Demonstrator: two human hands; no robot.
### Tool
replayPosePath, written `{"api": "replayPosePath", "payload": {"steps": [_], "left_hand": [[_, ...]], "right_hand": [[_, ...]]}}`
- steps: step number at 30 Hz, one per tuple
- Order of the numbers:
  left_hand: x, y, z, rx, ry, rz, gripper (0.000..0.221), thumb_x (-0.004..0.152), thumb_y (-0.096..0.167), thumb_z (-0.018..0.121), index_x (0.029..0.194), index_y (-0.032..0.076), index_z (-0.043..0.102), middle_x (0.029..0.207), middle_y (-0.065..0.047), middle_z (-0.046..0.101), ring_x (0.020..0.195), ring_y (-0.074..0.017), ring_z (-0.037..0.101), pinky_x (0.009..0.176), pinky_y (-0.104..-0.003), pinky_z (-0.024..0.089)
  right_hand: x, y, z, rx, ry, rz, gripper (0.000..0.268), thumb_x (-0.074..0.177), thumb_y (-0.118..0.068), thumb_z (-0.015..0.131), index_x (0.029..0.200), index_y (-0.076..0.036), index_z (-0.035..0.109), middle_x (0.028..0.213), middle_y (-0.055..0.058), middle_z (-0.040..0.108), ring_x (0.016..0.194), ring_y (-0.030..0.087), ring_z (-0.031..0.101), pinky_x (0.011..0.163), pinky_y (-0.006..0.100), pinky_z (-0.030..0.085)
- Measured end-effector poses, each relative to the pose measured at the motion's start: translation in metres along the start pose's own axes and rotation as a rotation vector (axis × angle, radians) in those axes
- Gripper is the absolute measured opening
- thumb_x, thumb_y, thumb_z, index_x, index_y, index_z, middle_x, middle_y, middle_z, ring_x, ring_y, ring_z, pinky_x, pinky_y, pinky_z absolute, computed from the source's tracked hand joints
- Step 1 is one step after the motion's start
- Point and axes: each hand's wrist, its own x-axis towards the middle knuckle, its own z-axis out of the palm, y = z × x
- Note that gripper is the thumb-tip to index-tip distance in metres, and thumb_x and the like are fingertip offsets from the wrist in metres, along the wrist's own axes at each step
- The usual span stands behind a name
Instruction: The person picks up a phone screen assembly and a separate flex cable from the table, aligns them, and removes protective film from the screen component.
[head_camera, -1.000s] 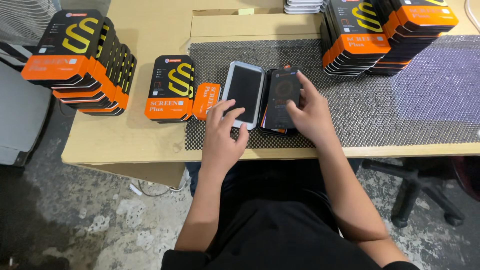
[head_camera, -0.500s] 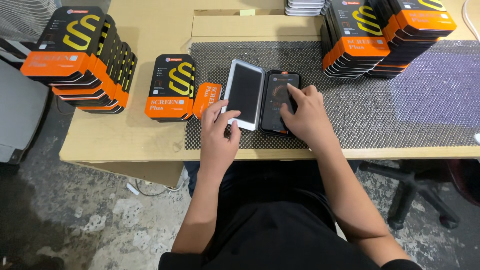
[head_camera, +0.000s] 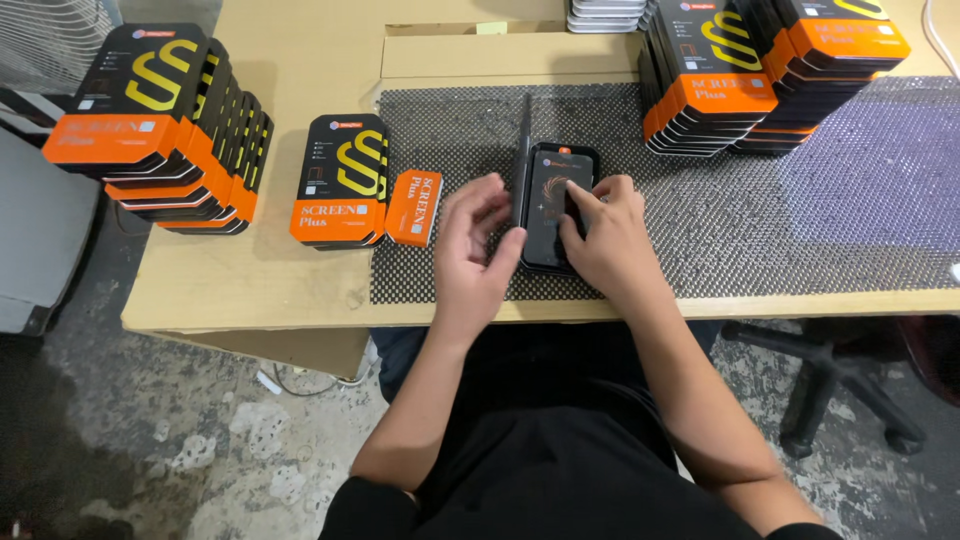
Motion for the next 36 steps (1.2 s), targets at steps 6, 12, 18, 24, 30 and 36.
{"api": "replayPosePath", "payload": {"steps": [6, 12, 18, 24, 30, 36], "left_hand": [[-0.01, -0.007, 0.02, 0.437, -0.345, -0.036, 0.064, 0.107, 0.044, 0.042, 0.158, 0.007, 0.032, 0.147, -0.04, 0.043, 0.139, -0.0594, 0.039, 0.122, -0.065, 0.024], [-0.022, -0.002, 0.041, 0.981, -0.514, 0.046, 0.057, 0.104, 0.048, 0.045, 0.148, 0.013, 0.053, 0.15, -0.032, 0.045, 0.136, -0.0683, 0.037, 0.111, -0.074, 0.035], [-0.03, -0.018, 0.042, 1.107, -0.498, 0.166, 0.055, 0.094, 0.042, 0.064, 0.143, 0.017, 0.06, 0.148, -0.031, 0.048, 0.135, -0.0666, 0.039, 0.111, -0.07, 0.039], [-0.031, -0.022, 0.045, 1.126, -0.502, 0.125, 0.058, 0.088, 0.044, 0.071, 0.14, 0.02, 0.063, 0.149, -0.028, 0.047, 0.135, -0.0661, 0.037, 0.113, -0.068, 0.038], [-0.023, -0.028, 0.057, 1.142, -0.388, 0.12, 0.062, 0.069, 0.047, 0.087, 0.123, 0.021, 0.072, 0.135, -0.024, 0.057, 0.124, -0.063, 0.049, 0.103, -0.069, 0.047], [-0.015, -0.03, 0.027, 0.877, -0.422, 0.095, 0.053, 0.06, 0.046, 0.08, 0.108, 0.024, 0.075, 0.126, -0.011, 0.062, 0.122, -0.0509, 0.055, 0.1, -0.06, 0.05]], "right_hand": [[-0.019, 0.005, -0.027, 0.32, 0.013, 0.039, 0.059, 0.091, -0.002, 0.067, 0.148, -0.013, 0.058, 0.124, 0.023, 0.057, 0.102, 0.043, 0.067, 0.087, 0.049, 0.055], [-0.038, 0.013, -0.042, 0.527, 0.043, 0.03, 0.047, 0.092, 0.003, 0.062, 0.136, -0.012, 0.069, 0.123, 0.021, 0.067, 0.113, 0.041, 0.068, 0.095, 0.049, 0.054], [-0.04, 0.028, -0.032, 0.368, 0.044, -0.047, 0.032, 0.091, -0.002, 0.066, 0.117, -0.015, 0.079, 0.122, 0.012, 0.073, 0.11, 0.035, 0.07, 0.093, 0.045, 0.054], [-0.041, 0.022, -0.028, 0.321, 0.061, -0.045, 0.024, 0.089, -0.002, 0.068, 0.109, -0.009, 0.08, 0.117, 0.014, 0.073, 0.104, 0.038, 0.071, 0.09, 0.045, 0.056], [-0.04, 0.023, -0.033, 0.344, 0.048, -0.036, 0.018, 0.09, -0.005, 0.067, 0.104, -0.008, 0.078, 0.115, 0.012, 0.074, 0.103, 0.037, 0.072, 0.086, 0.046, 0.056], [-0.04, 0.01, -0.046, 0.608, 0.084, 0.119, 0.044, 0.091, 0.001, 0.069, 0.135, 0.001, 0.064, 0.134, 0.027, 0.061, 0.115, 0.043, 0.067, 0.086, 0.042, 0.06]]}}
